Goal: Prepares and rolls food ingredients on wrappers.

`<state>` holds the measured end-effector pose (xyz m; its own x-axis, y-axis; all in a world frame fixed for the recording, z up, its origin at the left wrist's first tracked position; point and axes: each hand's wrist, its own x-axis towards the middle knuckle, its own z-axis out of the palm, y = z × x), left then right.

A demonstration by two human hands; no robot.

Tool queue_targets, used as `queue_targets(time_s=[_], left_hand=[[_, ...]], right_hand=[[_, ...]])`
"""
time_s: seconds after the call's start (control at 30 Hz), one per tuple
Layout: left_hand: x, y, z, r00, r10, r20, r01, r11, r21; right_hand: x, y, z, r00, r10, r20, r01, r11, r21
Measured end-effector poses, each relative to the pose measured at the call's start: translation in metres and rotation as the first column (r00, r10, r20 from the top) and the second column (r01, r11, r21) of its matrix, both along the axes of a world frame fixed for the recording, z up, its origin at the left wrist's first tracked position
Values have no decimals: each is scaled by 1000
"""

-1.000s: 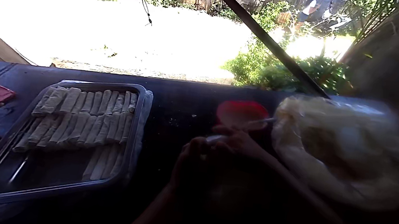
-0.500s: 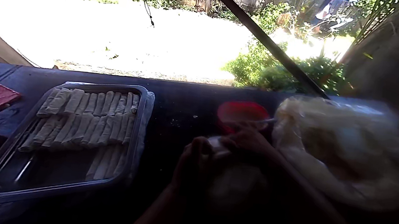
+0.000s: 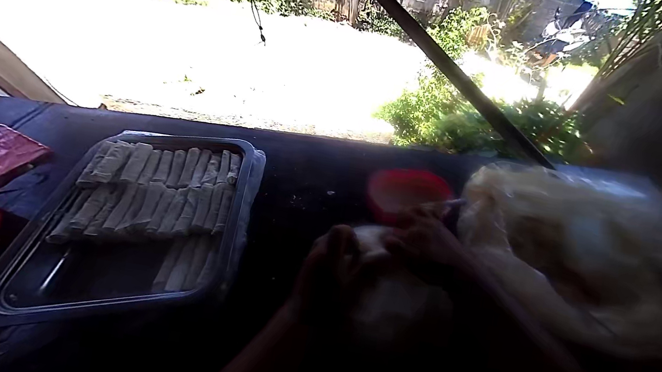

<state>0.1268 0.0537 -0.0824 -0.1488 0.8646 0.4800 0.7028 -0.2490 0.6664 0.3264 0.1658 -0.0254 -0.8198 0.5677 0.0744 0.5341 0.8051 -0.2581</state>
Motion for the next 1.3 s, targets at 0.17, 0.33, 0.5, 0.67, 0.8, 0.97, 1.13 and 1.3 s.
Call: queue_targets(time_s=[0.17, 0.33, 0.5, 0.67, 0.8, 0.97, 1.13, 1.3], left_hand=[[1, -2, 0, 1000, 17, 26, -17, 1000, 13], [3, -2, -5, 999, 42, 34, -44, 997, 62], [3, -3, -3, 998, 62, 19, -62, 997, 45], [3, -2, -4, 998, 60, 26, -62, 996, 69], [2, -2, -5, 998, 50, 42, -53, 997, 54], [1, -3, -3, 999, 35, 27, -36, 999, 39], [-1, -2, -2, 998, 15, 58, -15, 1000, 9], [-4, 2, -1, 995, -30, 96, 28, 999, 23]], right_hand=[[-1, -3, 7, 996, -44, -80, 44, 999, -3], [-32, -6, 6, 994, 74, 81, -59, 984, -170], [-45, 5, 14, 997, 25, 77, -18, 996, -89], [-54, 5, 13, 969, 60, 240, -16, 983, -182], [-43, 6, 19, 998, 14, 68, -8, 997, -80], [-35, 3, 17, 982, -35, 185, 51, 995, -82], [-9, -2, 20, 985, 33, -171, -34, 999, 0], [9, -7, -2, 980, 127, -154, -144, 984, -104]])
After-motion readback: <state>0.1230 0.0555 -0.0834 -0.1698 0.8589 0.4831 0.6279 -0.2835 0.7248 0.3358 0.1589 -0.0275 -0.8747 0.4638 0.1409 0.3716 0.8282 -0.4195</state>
